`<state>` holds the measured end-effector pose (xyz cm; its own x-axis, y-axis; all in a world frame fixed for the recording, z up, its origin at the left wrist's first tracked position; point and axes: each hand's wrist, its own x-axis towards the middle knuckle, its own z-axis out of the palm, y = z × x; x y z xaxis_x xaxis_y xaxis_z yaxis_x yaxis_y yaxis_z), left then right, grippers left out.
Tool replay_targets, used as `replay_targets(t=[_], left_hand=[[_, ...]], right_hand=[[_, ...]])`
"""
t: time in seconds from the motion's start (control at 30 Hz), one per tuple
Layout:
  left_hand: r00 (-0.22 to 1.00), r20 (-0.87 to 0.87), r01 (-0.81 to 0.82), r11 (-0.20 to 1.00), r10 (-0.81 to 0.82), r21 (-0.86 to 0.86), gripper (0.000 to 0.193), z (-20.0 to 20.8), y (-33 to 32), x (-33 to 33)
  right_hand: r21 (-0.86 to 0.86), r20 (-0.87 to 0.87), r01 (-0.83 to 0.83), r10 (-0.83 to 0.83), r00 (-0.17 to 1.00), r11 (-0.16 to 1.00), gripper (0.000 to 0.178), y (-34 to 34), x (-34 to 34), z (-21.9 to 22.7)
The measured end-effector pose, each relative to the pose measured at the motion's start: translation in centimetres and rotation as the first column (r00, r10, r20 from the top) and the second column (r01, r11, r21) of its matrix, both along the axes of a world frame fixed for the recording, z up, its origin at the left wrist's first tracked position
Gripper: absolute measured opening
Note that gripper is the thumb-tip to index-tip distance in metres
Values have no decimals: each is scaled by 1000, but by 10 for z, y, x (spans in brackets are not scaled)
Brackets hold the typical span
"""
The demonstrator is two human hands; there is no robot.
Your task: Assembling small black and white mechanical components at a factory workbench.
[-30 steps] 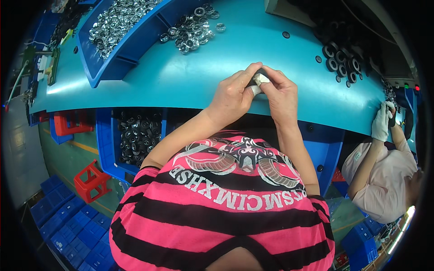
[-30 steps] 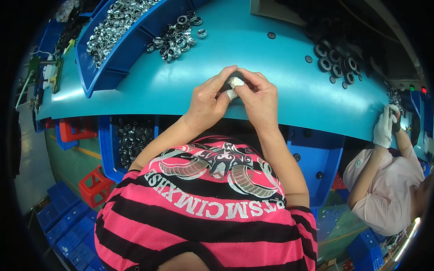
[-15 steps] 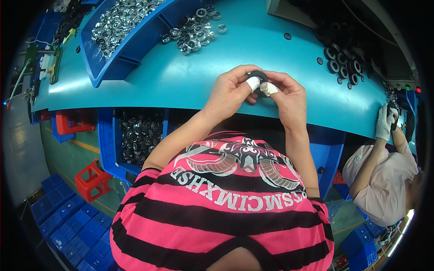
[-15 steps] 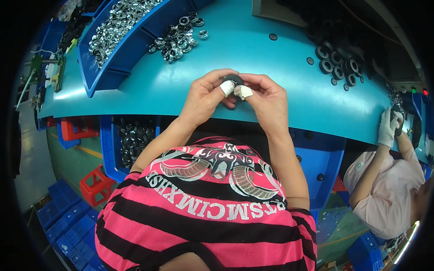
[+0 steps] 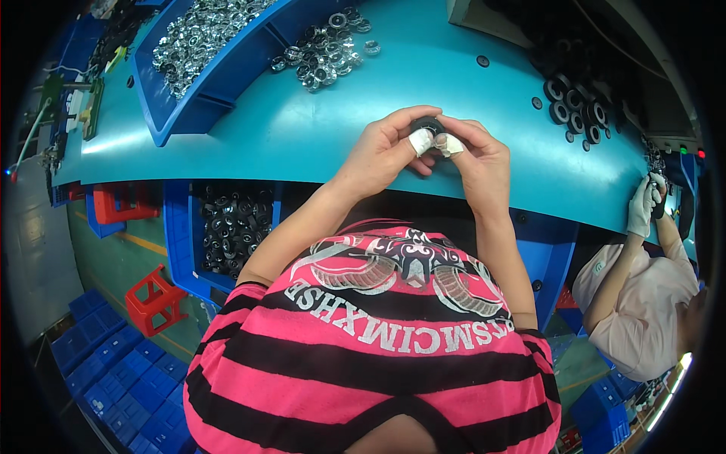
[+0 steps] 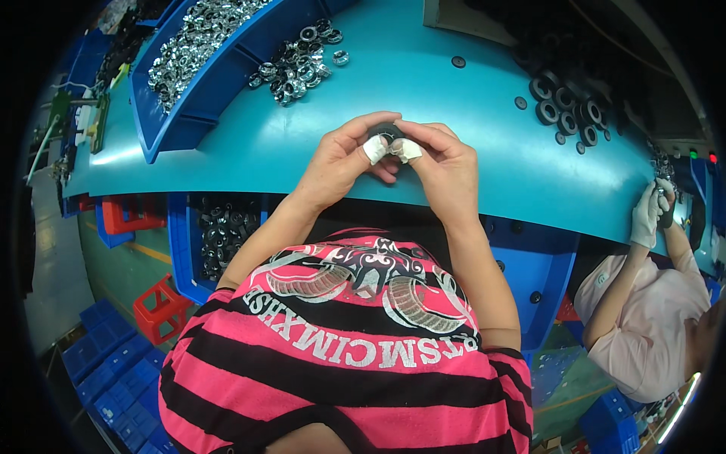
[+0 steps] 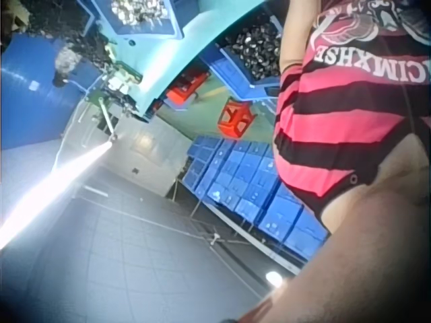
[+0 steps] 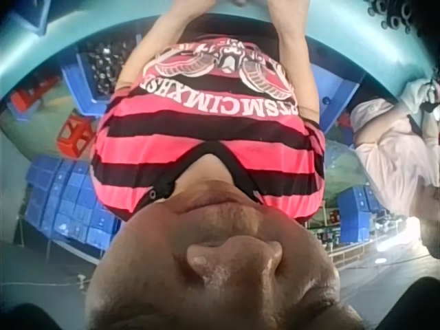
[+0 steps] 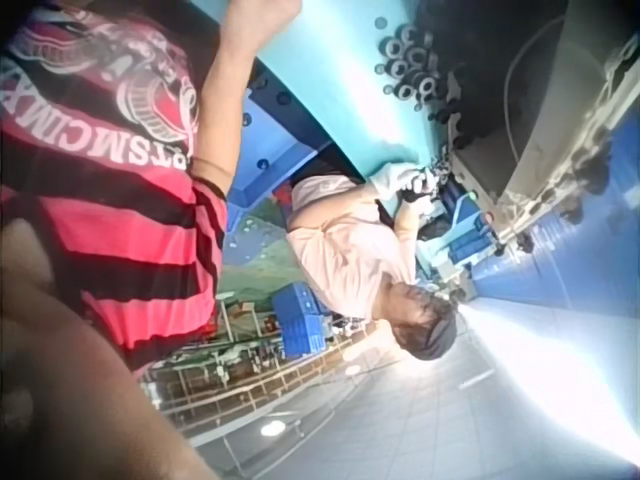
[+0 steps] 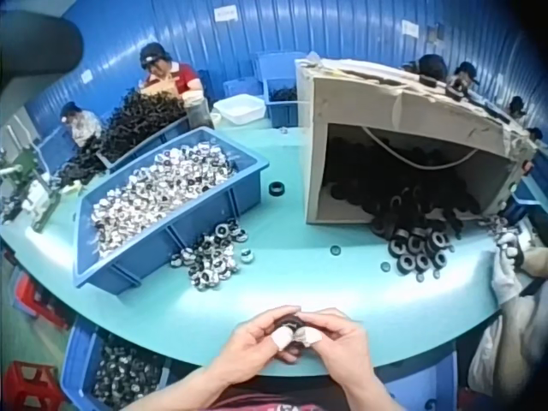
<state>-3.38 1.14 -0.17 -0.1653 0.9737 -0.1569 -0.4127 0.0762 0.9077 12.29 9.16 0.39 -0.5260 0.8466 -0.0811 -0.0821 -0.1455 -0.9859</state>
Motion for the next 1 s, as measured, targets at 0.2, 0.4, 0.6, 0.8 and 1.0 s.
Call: replay_targets(t=[0.2,0.4,0.6,0.8,1.0], left_hand=[[997,-62,-37,998,34,-58,32,-7,-2,3],[991,-122,-69,995,60,-72,36,-5,-1,6],[998,-47,44,997,-41,66,57,-3,-5,4],[983,-182,-11,996,27,85,59,-9,-6,8],[927,-361,-77,994,100,78,49,-11,-9,16]], right_hand=[[-20,-9,31,-31,999,999,26,-10,-1,-10],[58,-10,49,-49,999,997,28,-11,-4,-10],[-142,7,-11,12,1000,990,33,1,-3,3],[-131,104,-34,48,993,991,32,-4,-5,14],[-58,172,31,-21,985,998,29,-7,-7,1]])
